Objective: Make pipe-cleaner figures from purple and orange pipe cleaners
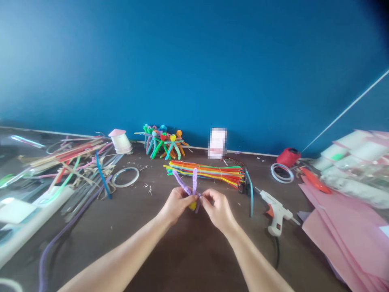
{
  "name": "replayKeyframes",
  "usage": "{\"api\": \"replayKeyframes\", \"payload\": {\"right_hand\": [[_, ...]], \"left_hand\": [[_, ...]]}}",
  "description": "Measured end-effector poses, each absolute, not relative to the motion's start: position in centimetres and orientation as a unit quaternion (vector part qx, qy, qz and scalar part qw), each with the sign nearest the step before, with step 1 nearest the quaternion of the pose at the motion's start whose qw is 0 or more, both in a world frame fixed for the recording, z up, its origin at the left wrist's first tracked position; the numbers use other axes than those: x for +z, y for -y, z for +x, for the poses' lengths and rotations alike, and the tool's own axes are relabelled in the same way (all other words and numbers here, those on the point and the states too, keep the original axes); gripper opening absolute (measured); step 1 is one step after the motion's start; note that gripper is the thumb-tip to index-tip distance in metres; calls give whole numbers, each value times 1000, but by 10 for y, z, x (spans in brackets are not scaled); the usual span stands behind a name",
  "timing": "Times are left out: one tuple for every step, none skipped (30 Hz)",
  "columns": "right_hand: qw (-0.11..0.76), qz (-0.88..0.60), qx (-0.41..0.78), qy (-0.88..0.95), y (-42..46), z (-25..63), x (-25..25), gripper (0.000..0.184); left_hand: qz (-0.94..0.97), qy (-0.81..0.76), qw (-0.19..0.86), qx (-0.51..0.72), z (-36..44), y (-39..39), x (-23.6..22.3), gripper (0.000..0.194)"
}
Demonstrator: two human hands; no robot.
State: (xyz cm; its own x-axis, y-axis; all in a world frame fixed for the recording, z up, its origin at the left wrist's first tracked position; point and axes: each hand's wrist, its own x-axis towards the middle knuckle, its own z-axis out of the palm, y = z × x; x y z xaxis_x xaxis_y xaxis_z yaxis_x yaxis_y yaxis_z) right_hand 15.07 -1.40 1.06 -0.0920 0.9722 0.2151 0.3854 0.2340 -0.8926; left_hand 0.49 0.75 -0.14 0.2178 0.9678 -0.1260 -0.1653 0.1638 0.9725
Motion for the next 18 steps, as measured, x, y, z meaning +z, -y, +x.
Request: {"api": "replayKeyframes", "payload": {"right_hand": [[431,-519,387,629,14,149,9,15],[432,-515,435,600,13,148,8,17],[434,-506,479,571,13,147,7,17],[438,-494,517,546,12,147,6,16],[439,-481,546,527,12,147,6,15],[439,-471,565,516,11,147,6,14],[437,-462,576,513,11,148,6,13],[434,-456,581,517,11,148,6,13],[431,-450,578,528,11,149,6,13],[428,-448,565,545,11,150,6,13],[427,-452,538,569,11,150,5,12],[435,-463,490,598,11,151,4,11],[447,-476,423,628,12,151,4,12],[460,-487,345,658,12,151,4,16],[465,-492,267,686,13,152,4,22],[462,-490,199,712,13,152,6,27],[450,-483,146,737,14,153,8,32],[429,-476,109,760,15,153,10,34]], "left_hand": [[491,-446,592,457,5,-7,-1,14],[515,-457,562,458,5,-7,-1,14],[531,-465,542,456,5,-7,-1,14],[535,-468,537,455,5,-6,-1,14],[528,-466,546,454,5,-6,-1,15],[511,-459,568,453,6,-6,-1,15],[487,-452,597,450,6,-6,-1,16],[458,-443,629,445,6,-7,-1,17],[427,-435,660,438,6,-7,0,18],[396,-429,688,432,6,-7,0,19],[367,-425,709,427,6,-8,1,19],[340,-423,725,425,6,-8,1,19],[317,-422,736,423,5,-9,2,17],[297,-423,745,421,5,-10,3,14],[281,-427,751,419,4,-10,3,12],[267,-431,755,416,4,-11,4,9],[259,-435,758,412,4,-12,5,6],[254,-436,761,408,3,-12,5,4]]}}
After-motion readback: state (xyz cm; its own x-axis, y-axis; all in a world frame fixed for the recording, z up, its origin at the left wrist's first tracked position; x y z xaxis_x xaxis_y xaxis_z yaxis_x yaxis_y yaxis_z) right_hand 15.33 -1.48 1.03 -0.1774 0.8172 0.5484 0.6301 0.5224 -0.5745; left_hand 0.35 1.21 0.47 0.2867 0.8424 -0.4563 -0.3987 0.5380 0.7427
